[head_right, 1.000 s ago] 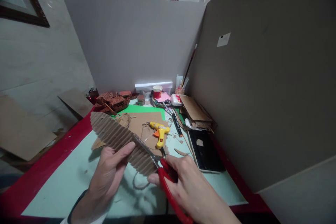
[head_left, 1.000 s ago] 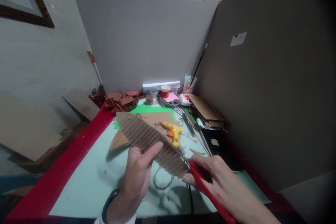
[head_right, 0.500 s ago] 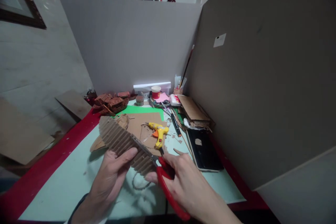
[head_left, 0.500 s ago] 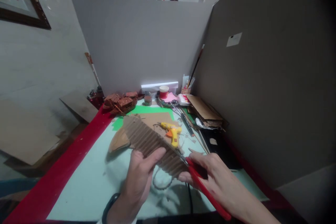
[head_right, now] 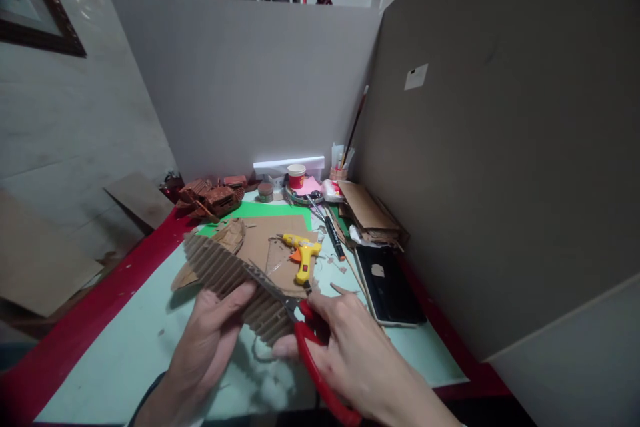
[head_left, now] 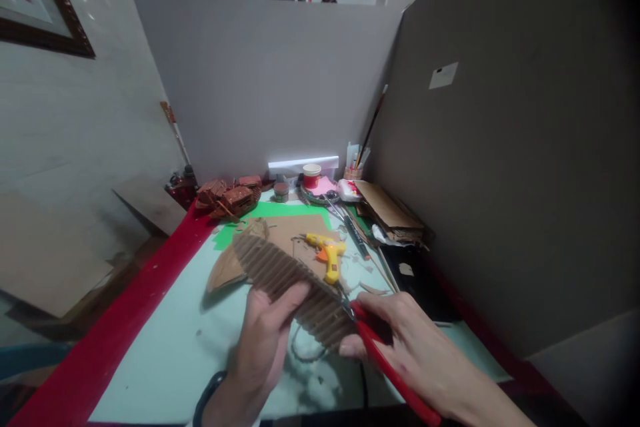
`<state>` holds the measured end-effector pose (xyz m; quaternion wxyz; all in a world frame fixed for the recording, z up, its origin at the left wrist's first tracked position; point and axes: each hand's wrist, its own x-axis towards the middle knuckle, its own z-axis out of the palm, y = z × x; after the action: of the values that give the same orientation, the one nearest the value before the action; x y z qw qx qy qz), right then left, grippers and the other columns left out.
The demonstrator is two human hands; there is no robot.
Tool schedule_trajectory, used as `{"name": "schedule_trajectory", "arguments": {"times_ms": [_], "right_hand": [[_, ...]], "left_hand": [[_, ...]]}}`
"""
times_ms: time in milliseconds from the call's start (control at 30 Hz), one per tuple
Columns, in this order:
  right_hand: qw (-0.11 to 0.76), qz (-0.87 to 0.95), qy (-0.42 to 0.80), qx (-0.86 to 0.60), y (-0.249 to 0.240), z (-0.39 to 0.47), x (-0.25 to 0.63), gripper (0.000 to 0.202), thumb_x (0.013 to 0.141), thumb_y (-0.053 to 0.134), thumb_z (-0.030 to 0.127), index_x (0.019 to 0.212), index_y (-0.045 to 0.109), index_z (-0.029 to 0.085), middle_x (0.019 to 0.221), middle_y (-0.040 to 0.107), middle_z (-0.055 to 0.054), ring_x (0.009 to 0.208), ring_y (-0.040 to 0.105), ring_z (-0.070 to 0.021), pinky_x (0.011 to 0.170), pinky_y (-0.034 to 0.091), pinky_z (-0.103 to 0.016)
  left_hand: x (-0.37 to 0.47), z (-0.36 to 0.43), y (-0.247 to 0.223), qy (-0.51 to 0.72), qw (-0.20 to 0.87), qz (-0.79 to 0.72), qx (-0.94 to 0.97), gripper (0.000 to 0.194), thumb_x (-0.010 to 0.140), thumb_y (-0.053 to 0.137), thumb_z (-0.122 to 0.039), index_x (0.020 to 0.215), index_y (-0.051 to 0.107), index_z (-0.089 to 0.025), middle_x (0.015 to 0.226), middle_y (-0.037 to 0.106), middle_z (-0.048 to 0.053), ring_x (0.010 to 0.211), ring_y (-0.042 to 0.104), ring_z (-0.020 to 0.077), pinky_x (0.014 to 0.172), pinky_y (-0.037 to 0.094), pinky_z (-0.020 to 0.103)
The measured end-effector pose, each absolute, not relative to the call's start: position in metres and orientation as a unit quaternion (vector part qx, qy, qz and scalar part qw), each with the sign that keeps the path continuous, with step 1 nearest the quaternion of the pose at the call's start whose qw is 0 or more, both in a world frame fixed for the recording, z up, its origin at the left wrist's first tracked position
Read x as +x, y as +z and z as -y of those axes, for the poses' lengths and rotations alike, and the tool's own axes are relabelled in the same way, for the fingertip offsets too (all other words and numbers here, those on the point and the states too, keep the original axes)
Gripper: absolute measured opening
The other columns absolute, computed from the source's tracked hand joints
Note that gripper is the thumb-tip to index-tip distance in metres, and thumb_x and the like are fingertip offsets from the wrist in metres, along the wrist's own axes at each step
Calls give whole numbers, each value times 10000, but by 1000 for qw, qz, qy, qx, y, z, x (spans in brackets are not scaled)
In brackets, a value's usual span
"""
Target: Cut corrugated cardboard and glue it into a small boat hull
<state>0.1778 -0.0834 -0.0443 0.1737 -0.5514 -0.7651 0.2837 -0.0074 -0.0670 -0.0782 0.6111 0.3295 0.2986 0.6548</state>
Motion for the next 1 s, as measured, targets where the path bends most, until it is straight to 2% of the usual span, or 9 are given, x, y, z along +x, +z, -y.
{"name": "schedule_trajectory", "arguments": {"times_ms": [133, 333, 500, 700, 867, 1000], "right_hand": [[164, 765, 312, -539, -46, 82, 178, 489, 890, 591, 570, 624, 373, 223, 584, 382, 62, 601, 358, -137, 533, 283, -254], [164, 775, 281, -542, -42, 83, 179, 366, 882, 605, 565, 768, 505, 232, 772, 593, 0, 760, 540, -203, 667, 406, -275], [162, 771, 296, -540, -46, 84, 176, 421, 924, 515, 588, 709, 467, 230, 713, 559, 5, 711, 532, -196, 633, 396, -274], [156, 760, 299, -555, -49, 86, 178, 466, 904, 543, 600, 654, 421, 226, 625, 496, 21, 664, 478, -178, 559, 341, -252], [174, 753, 320, -548, -46, 85, 177, 405, 857, 639, 564, 699, 496, 219, 661, 587, 13, 695, 523, -185, 570, 383, -234], [175, 756, 308, -551, -46, 86, 176, 361, 863, 637, 554, 761, 529, 224, 753, 628, 1, 754, 577, -203, 631, 424, -254]], "left_hand": [[-6, 70, -78, 652, 623, -297, 315, 521, 790, 773, -191, 1299, 666, -209, 1086, 779, 78, 1115, 675, 278, 993, 503, 400], [-2, 72, -79, 631, 639, -287, 334, 495, 805, 756, -159, 1289, 673, -217, 1148, 762, 73, 1142, 659, 271, 1010, 484, 378], [-1, 75, -79, 620, 650, -287, 332, 468, 822, 740, -156, 1281, 677, -219, 1096, 777, 55, 1137, 662, 256, 1010, 481, 365], [-10, 70, -82, 634, 644, -319, 284, 559, 787, 788, -205, 1324, 633, -206, 1051, 782, 61, 1083, 688, 265, 986, 501, 391], [-15, 64, -80, 661, 610, -318, 299, 488, 765, 805, -194, 1240, 691, -191, 1063, 781, 79, 1108, 679, 273, 996, 490, 379], [-12, 67, -81, 657, 609, -320, 309, 475, 764, 805, -197, 1229, 705, -207, 1029, 789, 69, 1084, 689, 271, 974, 503, 375]]}}
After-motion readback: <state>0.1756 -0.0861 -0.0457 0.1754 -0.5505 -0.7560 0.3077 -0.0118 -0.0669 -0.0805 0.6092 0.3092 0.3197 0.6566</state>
